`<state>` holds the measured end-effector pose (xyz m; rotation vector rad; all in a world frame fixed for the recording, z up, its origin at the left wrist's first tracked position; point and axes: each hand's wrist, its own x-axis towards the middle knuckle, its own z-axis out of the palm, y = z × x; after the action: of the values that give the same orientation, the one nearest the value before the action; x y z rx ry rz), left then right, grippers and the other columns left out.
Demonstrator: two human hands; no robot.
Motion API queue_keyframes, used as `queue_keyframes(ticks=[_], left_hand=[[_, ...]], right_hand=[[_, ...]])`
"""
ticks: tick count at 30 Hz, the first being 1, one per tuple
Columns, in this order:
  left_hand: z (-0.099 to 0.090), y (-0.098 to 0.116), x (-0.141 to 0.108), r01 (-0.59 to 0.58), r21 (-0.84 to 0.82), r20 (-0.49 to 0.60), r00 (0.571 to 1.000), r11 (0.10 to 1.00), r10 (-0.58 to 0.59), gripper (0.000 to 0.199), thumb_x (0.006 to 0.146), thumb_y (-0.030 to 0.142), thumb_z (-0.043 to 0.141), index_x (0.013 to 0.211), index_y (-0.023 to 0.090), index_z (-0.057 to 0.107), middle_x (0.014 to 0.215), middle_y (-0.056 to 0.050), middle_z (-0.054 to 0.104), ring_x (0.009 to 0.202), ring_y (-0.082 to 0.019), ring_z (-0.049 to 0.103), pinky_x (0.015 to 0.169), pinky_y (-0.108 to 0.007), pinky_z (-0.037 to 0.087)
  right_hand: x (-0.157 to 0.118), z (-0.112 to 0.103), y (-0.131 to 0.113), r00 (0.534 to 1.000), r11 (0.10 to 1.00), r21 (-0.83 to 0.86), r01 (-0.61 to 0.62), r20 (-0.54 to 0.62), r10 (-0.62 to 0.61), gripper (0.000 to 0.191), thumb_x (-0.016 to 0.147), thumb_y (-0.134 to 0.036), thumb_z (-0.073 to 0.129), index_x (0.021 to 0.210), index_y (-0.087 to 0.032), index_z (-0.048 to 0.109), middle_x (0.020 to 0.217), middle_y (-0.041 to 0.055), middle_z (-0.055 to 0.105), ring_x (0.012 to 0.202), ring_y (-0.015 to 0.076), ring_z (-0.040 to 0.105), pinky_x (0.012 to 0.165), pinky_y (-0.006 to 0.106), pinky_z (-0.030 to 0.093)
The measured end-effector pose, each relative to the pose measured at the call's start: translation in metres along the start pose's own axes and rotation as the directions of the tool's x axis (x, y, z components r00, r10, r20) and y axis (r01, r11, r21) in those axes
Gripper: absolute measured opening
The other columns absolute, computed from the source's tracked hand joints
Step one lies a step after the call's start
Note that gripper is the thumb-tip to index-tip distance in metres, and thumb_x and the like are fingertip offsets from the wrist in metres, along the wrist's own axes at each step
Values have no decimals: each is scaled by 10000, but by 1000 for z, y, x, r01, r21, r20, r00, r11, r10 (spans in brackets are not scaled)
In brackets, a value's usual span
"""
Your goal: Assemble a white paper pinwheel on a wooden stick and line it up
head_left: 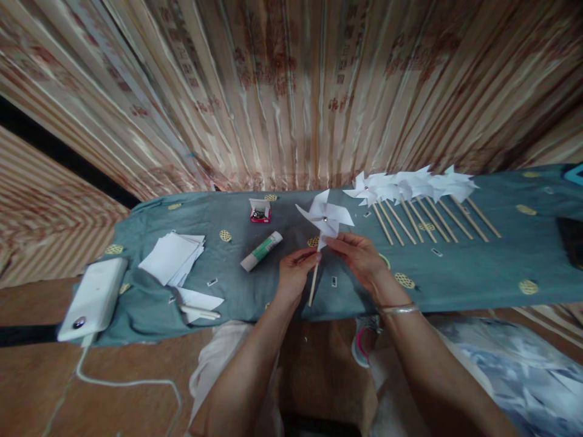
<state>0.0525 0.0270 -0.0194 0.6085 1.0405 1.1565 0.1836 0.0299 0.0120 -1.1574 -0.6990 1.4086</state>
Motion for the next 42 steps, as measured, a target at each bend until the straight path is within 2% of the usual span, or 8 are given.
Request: queue_keyframes(ticks=[11, 18, 23, 26, 30, 33, 36, 42], left_hand=[[-2, 2, -2, 10, 24, 26, 1000, 1000, -10, 296, 442, 295, 876, 680, 168, 751, 636, -5, 699, 611, -111, 585, 662, -260, 444], [-4, 2, 0, 17, 5, 25, 1000, 1000, -18, 312, 424, 294, 882, 680, 171, 754, 634, -2, 701, 610, -110, 587, 651, -255, 444], [-4, 5, 0, 15, 40, 48, 999, 999, -17, 301, 444, 293, 876, 687, 161, 757, 632, -9, 700, 596, -102, 579, 632, -245, 437], [-4, 6, -2, 43, 55, 75, 996, 998, -47, 304, 426, 284, 880, 673, 158, 756, 628, -13, 702, 587, -104, 581, 635, -249, 442], [-3, 8, -5, 71, 83, 115, 990, 994, -81, 304, 412, 284, 883, 660, 161, 758, 590, -2, 686, 562, -90, 564, 610, -233, 429], [-3, 9, -6, 75, 94, 123, 989, 993, -86, 309, 408, 290, 885, 657, 160, 756, 578, 2, 678, 553, -86, 558, 601, -229, 424], [-3, 10, -6, 60, 90, 117, 991, 994, -70, 308, 417, 292, 881, 667, 162, 757, 584, 2, 680, 557, -88, 559, 604, -231, 426], [-4, 9, -4, 56, 94, 91, 994, 994, -65, 293, 426, 280, 875, 664, 158, 752, 608, -7, 691, 579, -102, 575, 622, -244, 436]], right_hand=[[1, 0, 3, 999, 997, -74, 28, 35, -25, 292, 431, -381, 920, 572, -220, 721, 603, -41, 670, 606, 104, 564, 662, 254, 460], [-1, -8, -5, 999, 992, -130, -4, -43, -2, 441, 384, -566, 883, 582, -204, 726, 618, -11, 684, 619, 115, 572, 613, 247, 435], [4, -23, -10, 981, 995, -91, 48, -182, -64, 461, 460, -621, 845, 653, -219, 728, 727, 15, 726, 716, 158, 638, 620, 256, 460], [7, -27, -15, 973, 993, -14, 119, -198, -120, 423, 496, -592, 849, 683, -236, 719, 765, -3, 730, 747, 162, 653, 635, 260, 478], [10, -26, -20, 973, 982, 42, 185, -149, -177, 345, 556, -534, 848, 657, -235, 708, 693, -22, 709, 685, 147, 628, 649, 272, 484], [11, -25, -21, 963, 974, 35, 223, -159, -215, 329, 499, -477, 885, 646, -231, 724, 666, -24, 704, 633, 130, 600, 625, 261, 484], [12, -26, -19, 956, 972, 23, 235, -185, -227, 333, 433, -438, 910, 622, -234, 728, 624, -36, 686, 577, 111, 567, 560, 242, 465], [11, -26, -18, 962, 979, -5, 206, -184, -203, 294, 460, -421, 899, 607, -237, 724, 598, -29, 673, 536, 102, 540, 503, 237, 424]])
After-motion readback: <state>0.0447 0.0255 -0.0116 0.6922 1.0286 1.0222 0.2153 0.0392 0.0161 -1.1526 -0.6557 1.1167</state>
